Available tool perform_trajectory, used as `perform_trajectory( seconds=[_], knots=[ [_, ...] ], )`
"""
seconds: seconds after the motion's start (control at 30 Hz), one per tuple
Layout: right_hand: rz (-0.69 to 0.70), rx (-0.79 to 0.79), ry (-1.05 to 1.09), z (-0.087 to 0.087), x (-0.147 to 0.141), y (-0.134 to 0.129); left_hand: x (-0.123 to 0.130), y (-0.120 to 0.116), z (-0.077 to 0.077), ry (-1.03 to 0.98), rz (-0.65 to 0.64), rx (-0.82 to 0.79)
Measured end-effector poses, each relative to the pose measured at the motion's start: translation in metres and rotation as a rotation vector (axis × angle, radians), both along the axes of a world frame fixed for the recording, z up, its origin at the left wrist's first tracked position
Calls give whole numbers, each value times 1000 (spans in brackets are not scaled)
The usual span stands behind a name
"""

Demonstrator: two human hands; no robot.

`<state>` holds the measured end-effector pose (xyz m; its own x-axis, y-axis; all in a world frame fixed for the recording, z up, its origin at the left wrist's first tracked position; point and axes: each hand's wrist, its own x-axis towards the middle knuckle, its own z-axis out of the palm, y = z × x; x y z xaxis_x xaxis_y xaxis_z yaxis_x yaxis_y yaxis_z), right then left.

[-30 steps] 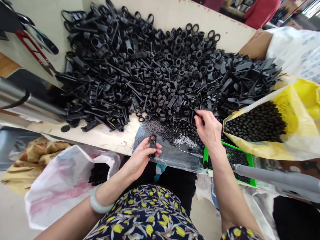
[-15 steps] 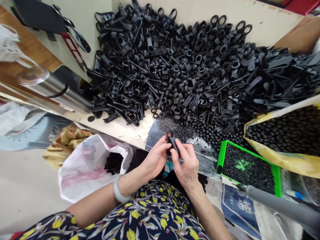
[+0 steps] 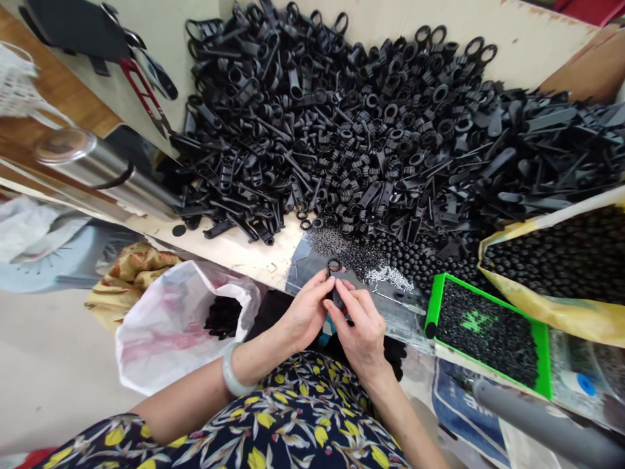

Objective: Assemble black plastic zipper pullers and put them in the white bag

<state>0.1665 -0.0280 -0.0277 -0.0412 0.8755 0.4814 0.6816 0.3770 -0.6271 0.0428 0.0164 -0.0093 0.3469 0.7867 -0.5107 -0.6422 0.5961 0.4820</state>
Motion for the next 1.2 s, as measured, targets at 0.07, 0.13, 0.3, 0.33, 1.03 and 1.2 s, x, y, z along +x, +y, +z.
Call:
perform_trajectory(
  seconds=[0.07, 0.13, 0.3, 0.33, 1.03, 1.2],
  knots=[
    [-7, 3, 2, 0, -1, -1, 0, -1, 1, -18, 6, 6],
    [-15, -2, -6, 0, -1, -2, -1, -2, 3, -20, -7, 19],
    [-48, -4, -114, -4, 0, -5, -1, -5, 3, -2, -49, 42],
    [-54, -1, -129, -6, 0, -6, -1, -6, 3, -5, -47, 43],
    [15, -565, 660, -13, -7, 9, -9, 8, 5, 147, 48, 266],
    [129, -465, 488, -8, -6, 12, -22, 2, -2, 238, -22, 360]
  ],
)
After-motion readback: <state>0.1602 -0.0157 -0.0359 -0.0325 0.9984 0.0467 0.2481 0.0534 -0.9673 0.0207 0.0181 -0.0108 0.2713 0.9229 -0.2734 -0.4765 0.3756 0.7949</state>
